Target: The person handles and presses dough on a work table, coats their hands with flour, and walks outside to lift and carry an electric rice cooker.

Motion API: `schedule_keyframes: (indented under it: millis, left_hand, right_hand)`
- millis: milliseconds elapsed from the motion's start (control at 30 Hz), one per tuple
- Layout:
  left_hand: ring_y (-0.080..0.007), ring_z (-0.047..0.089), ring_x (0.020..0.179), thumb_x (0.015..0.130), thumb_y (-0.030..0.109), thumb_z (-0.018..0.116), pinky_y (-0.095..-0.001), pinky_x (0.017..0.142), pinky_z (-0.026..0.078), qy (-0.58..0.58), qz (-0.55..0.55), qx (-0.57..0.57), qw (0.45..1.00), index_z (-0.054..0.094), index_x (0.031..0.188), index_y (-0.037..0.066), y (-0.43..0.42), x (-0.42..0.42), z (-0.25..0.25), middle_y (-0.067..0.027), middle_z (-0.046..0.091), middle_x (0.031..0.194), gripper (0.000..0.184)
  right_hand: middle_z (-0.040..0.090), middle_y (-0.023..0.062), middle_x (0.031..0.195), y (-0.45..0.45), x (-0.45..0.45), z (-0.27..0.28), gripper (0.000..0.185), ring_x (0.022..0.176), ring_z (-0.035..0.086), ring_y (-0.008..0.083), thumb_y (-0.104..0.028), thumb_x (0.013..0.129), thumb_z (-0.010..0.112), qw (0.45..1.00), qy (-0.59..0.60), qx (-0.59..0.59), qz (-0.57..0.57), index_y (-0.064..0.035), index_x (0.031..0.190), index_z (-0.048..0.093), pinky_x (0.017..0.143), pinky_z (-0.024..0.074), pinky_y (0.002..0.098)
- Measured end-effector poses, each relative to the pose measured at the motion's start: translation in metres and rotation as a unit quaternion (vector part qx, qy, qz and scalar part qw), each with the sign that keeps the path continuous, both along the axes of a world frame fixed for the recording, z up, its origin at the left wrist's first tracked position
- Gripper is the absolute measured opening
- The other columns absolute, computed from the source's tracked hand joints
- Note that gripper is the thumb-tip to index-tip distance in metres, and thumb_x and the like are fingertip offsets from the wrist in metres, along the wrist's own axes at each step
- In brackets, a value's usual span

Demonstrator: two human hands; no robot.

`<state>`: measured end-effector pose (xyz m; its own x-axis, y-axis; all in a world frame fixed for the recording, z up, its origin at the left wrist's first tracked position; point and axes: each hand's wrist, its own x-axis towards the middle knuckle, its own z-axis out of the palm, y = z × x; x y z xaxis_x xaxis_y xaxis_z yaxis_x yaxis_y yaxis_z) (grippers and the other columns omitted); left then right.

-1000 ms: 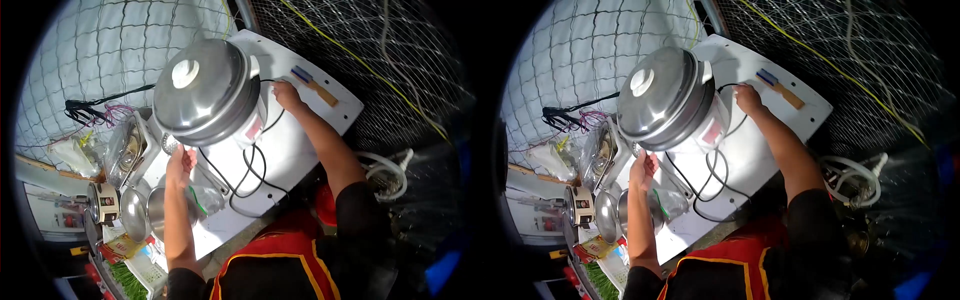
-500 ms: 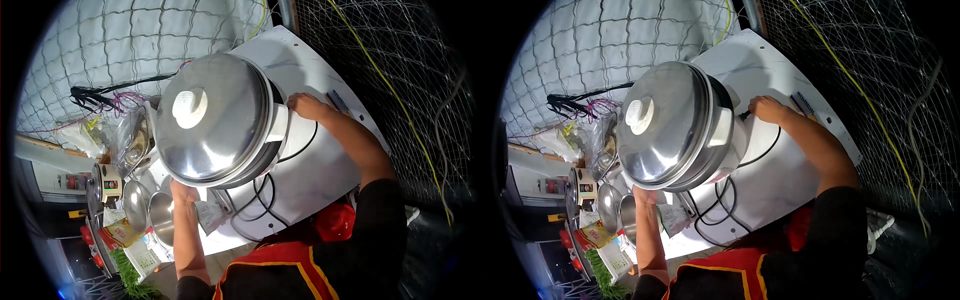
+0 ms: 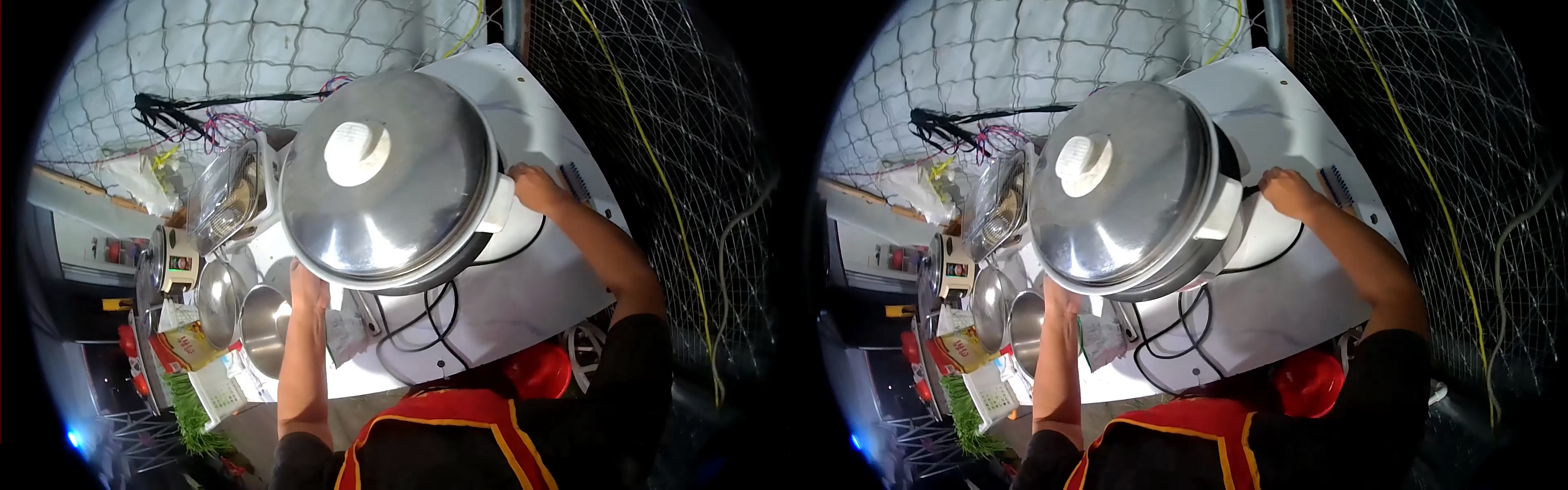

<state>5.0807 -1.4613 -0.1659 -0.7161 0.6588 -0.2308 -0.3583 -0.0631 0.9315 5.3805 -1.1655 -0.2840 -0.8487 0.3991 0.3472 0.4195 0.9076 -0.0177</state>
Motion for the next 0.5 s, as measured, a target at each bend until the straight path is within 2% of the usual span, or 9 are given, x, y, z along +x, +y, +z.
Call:
schedule_keyframes:
  millis: [100,200,267,300,333,367,400,433,500]
  left_hand:
    - [-0.0181,0.059,0.080,0.083,0.001,0.043,-0.0256,0.071,0.048,0.001,-0.014,0.009,1.000,0.052,0.099,-0.007,-0.001,-0.009,-0.002,-0.0124,0.059,0.091,0.020]
    - [-0.0144,0.056,0.071,0.086,0.006,0.043,-0.0241,0.062,0.046,-0.020,0.024,-0.027,0.999,0.054,0.096,-0.002,0.010,0.001,0.014,-0.0065,0.058,0.083,0.017]
    - [-0.0131,0.052,0.070,0.089,0.016,0.042,-0.0244,0.061,0.042,0.019,-0.065,-0.086,0.994,0.053,0.103,-0.002,-0.006,-0.016,0.002,-0.0054,0.057,0.082,0.025]
    - [-0.0130,0.051,0.069,0.090,0.019,0.041,-0.0244,0.060,0.041,0.039,-0.072,-0.113,0.990,0.053,0.104,-0.002,-0.003,-0.014,0.009,-0.0052,0.057,0.082,0.028]
    - [-0.0132,0.052,0.070,0.091,0.024,0.041,-0.0245,0.061,0.042,0.027,-0.064,-0.118,0.991,0.054,0.103,-0.002,0.001,-0.010,0.023,-0.0056,0.057,0.082,0.031]
    - [-0.0135,0.052,0.070,0.092,0.028,0.040,-0.0247,0.062,0.043,0.011,-0.057,-0.125,0.990,0.054,0.102,-0.001,0.004,-0.006,0.033,-0.0060,0.056,0.082,0.034]
    - [-0.0135,0.053,0.070,0.092,0.032,0.039,-0.0261,0.064,0.044,-0.019,-0.055,-0.103,0.993,0.054,0.101,-0.001,0.006,-0.012,0.031,-0.0062,0.056,0.081,0.037]
    - [-0.0134,0.053,0.069,0.093,0.036,0.038,-0.0274,0.065,0.046,-0.047,-0.056,-0.078,0.994,0.054,0.099,0.000,0.008,-0.019,0.030,-0.0063,0.055,0.080,0.040]
    - [-0.0136,0.054,0.067,0.092,0.036,0.039,-0.0283,0.066,0.049,0.025,-0.136,-0.106,0.985,0.054,0.096,0.001,0.006,-0.024,0.039,-0.0054,0.052,0.076,0.039]
  right_hand:
    - [0.058,0.0111,0.075,0.039,0.012,-0.018,0.008,0.073,0.057,0.0255,-0.009,0.069,0.051,0.994,-0.022,0.032,-0.100,-0.0055,0.070,0.059,0.064,0.0480,0.0349]
    - [0.058,0.0117,0.077,0.039,0.033,-0.004,0.010,0.073,0.058,0.0257,-0.012,0.075,0.051,0.995,-0.044,0.009,-0.088,-0.0048,0.076,0.058,0.063,0.0479,0.0346]
    - [0.058,0.0102,0.077,0.024,0.028,0.003,0.014,0.070,0.058,0.0238,-0.015,0.080,0.050,0.992,-0.016,-0.001,-0.128,-0.0039,0.082,0.058,0.060,0.0478,0.0324]
    - [0.058,0.0087,0.077,0.019,0.016,0.017,0.018,0.068,0.058,0.0210,-0.018,0.083,0.050,0.953,0.128,-0.220,-0.165,-0.0033,0.087,0.058,0.059,0.0473,0.0299]
    - [0.059,0.0071,0.078,0.007,0.005,0.049,0.022,0.066,0.057,0.0182,-0.022,0.086,0.049,0.845,0.251,-0.432,-0.188,-0.0028,0.093,0.058,0.058,0.0469,0.0274]
    - [0.059,0.0049,0.084,0.002,-0.001,0.076,0.030,0.064,0.056,0.0141,-0.027,0.087,0.047,0.776,0.252,-0.554,-0.167,-0.0028,0.099,0.058,0.056,0.0454,0.0234]
    - [0.060,0.0057,0.091,-0.002,-0.007,0.084,0.033,0.068,0.057,0.0135,-0.032,0.088,0.047,0.695,0.293,-0.646,-0.116,-0.0037,0.101,0.058,0.059,0.0457,0.0233]
    - [0.060,0.0056,0.090,-0.029,-0.019,0.117,0.033,0.071,0.058,0.0134,-0.031,0.088,0.047,0.654,0.328,-0.677,-0.076,-0.0025,0.101,0.059,0.063,0.0457,0.0243]
    - [0.061,0.0076,0.089,-0.044,-0.023,0.128,0.032,0.077,0.059,0.0152,-0.024,0.084,0.051,0.644,0.337,-0.687,0.007,0.0034,0.101,0.057,0.067,0.0462,0.0270]
